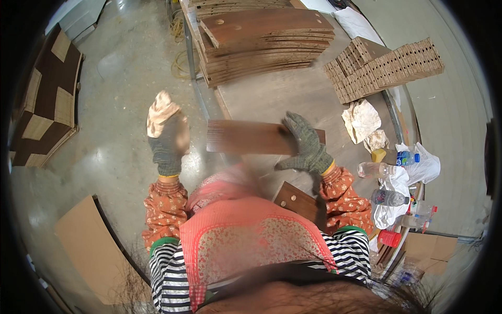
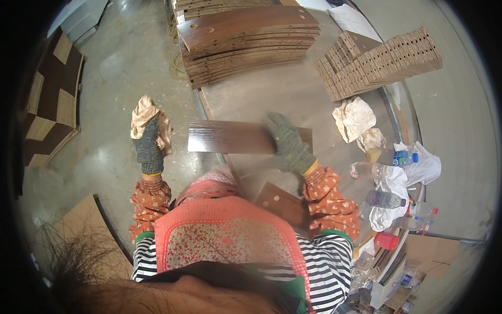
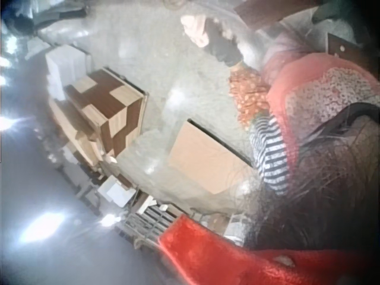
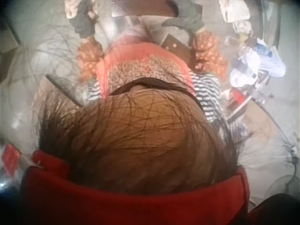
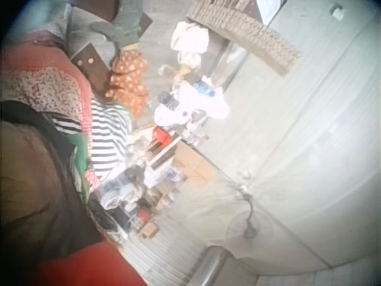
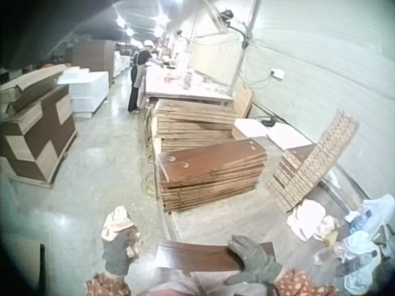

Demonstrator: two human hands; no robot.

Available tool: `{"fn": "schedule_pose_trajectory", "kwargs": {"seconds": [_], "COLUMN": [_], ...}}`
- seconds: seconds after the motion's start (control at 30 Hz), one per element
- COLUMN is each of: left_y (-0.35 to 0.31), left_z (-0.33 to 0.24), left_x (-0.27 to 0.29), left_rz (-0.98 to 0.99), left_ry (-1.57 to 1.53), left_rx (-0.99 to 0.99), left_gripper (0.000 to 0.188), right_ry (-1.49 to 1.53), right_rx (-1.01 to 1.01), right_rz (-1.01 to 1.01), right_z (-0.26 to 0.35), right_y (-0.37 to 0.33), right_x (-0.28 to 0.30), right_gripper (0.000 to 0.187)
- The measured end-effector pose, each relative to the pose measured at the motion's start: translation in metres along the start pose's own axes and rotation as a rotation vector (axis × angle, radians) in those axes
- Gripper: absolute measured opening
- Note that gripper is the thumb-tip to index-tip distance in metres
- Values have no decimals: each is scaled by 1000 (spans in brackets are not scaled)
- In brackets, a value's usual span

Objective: The person wipes the surface of a rectangular wooden plank with a cloth, then flips it to wipe the other side. They repeat this process on multiple planks, stacking the cleaned ones on a pile nearby.

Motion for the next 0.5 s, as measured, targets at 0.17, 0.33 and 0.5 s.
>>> {"fn": "schedule_pose_trajectory", "kwargs": {"seconds": [0.17,0.33,0.5], "left_y": [-57,-49,-40], "left_z": [-55,-84,-9], "left_x": [-147,-143,-54], "left_rz": [440,619,117], "left_ry": [433,-80,-117], "left_rx": [-32,18,334], "left_gripper": [49,65,45], "right_ry": [186,352,537], "right_rx": [-116,-334,-661], "right_rz": [-173,-279,-345], "right_z": [37,7,-64], "right_y": [34,6,-65], "right_x": [-28,0,61], "right_gripper": [93,57,45]}}
Point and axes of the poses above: each hand's wrist, its own y-axis towards the middle knuckle, its own x-axis out of the back of the hand, z = x × y, the point moved 10 cm from there along y, towards the middle knuckle, and after that the axes turned 5 degrees about z, right-handed, at the moved point
